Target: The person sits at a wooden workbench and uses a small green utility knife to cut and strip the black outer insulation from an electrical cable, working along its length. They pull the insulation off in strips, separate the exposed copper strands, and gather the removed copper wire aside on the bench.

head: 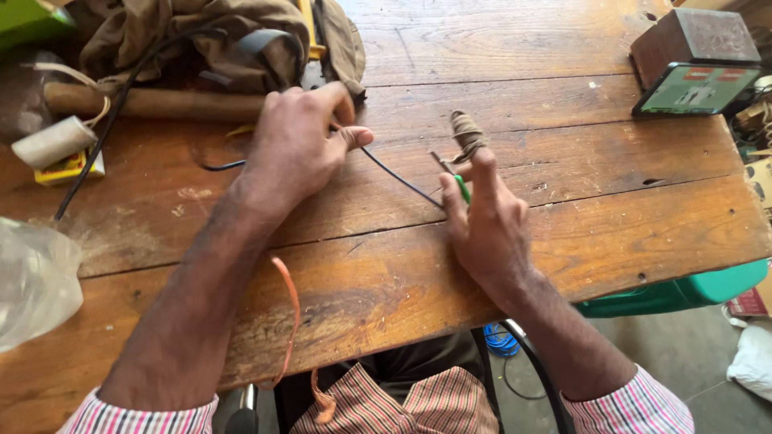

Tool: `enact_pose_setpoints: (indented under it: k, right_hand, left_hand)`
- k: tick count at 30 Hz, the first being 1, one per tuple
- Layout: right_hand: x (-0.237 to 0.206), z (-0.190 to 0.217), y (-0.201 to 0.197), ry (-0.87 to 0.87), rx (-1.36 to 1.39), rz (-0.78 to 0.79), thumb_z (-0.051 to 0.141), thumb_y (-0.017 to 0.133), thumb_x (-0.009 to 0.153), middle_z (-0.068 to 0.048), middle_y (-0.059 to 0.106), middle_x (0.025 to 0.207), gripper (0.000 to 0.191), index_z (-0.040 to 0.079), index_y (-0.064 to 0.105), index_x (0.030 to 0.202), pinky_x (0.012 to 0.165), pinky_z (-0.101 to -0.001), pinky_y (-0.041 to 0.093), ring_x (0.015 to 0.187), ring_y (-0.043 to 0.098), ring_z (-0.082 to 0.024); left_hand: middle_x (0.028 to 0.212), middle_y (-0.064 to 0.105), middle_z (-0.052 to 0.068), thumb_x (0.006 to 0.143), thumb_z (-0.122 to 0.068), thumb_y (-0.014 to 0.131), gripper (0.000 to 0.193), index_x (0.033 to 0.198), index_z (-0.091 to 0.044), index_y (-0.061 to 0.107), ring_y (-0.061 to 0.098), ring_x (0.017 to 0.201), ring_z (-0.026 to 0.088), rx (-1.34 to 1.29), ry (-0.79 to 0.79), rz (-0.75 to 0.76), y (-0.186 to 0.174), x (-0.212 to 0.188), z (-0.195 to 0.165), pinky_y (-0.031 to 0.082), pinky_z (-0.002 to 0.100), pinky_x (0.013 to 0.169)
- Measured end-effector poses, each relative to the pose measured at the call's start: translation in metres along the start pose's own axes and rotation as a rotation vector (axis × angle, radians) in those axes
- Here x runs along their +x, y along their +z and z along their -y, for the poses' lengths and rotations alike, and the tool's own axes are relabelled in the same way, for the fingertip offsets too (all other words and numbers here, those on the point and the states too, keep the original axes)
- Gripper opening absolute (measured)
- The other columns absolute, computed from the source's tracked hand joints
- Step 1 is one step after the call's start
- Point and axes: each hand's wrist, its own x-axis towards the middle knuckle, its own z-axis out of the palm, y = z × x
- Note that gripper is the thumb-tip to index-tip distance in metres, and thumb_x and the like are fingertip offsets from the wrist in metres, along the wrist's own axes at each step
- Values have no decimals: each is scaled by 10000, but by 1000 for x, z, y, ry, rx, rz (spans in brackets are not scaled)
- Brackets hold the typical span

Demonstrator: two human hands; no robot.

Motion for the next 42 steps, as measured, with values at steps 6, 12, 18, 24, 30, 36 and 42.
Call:
enact_pose_setpoints:
  k: [6,12,18,24,30,36,42]
  right_hand:
    - [9,7,-16,-199,-160,-167,177,639,1099,-103,734,971,297,52,530,1345,648,-388,568,816,707,-223]
    - [38,58,-9,82,634,-74,170,623,1083,-77,724,1136,358,69,558,1420,594,-269,622,802,710,-113]
    - [64,34,14,271,769,-24,146,641,1045,-113,725,1006,338,50,589,1365,483,-263,579,708,716,-125]
    - [71,12,24,76,460,-71,167,604,1081,-101,729,943,252,56,591,1307,527,-295,588,696,717,-162]
    - [67,11,25,-60,397,-143,181,601,1091,-134,709,960,199,46,556,1230,685,-400,598,829,745,-248]
    - [74,10,24,41,440,-36,201,607,1081,-101,725,899,236,52,542,1251,643,-375,616,778,769,-219]
    - [73,14,20,30,412,-21,198,628,1059,-106,726,895,289,52,542,1293,636,-384,605,769,764,-231]
  left_hand:
    - [834,743,135,911,-201,775,155,849,-60,778,666,918,315,90,194,-74,15,-4,20,497,506,856]
    - [878,726,155,901,-181,777,135,886,-48,762,665,946,353,18,179,-84,14,-7,13,511,503,853]
    - [1008,683,140,856,-200,808,187,932,-37,754,707,844,290,12,122,-104,7,-11,-2,571,431,720]
    - [974,694,106,931,-252,791,215,902,-40,775,724,825,280,227,196,-49,7,5,-11,592,414,731]
    - [1005,679,126,967,-232,772,209,931,-26,760,708,831,290,229,225,-54,10,-1,-7,588,417,749]
    - [1113,656,164,888,-25,692,167,1023,-65,783,711,874,312,166,245,25,1,-1,3,596,420,791]
    - [1089,677,107,869,9,696,207,1041,-74,776,707,970,280,403,346,-72,9,-5,7,598,408,867]
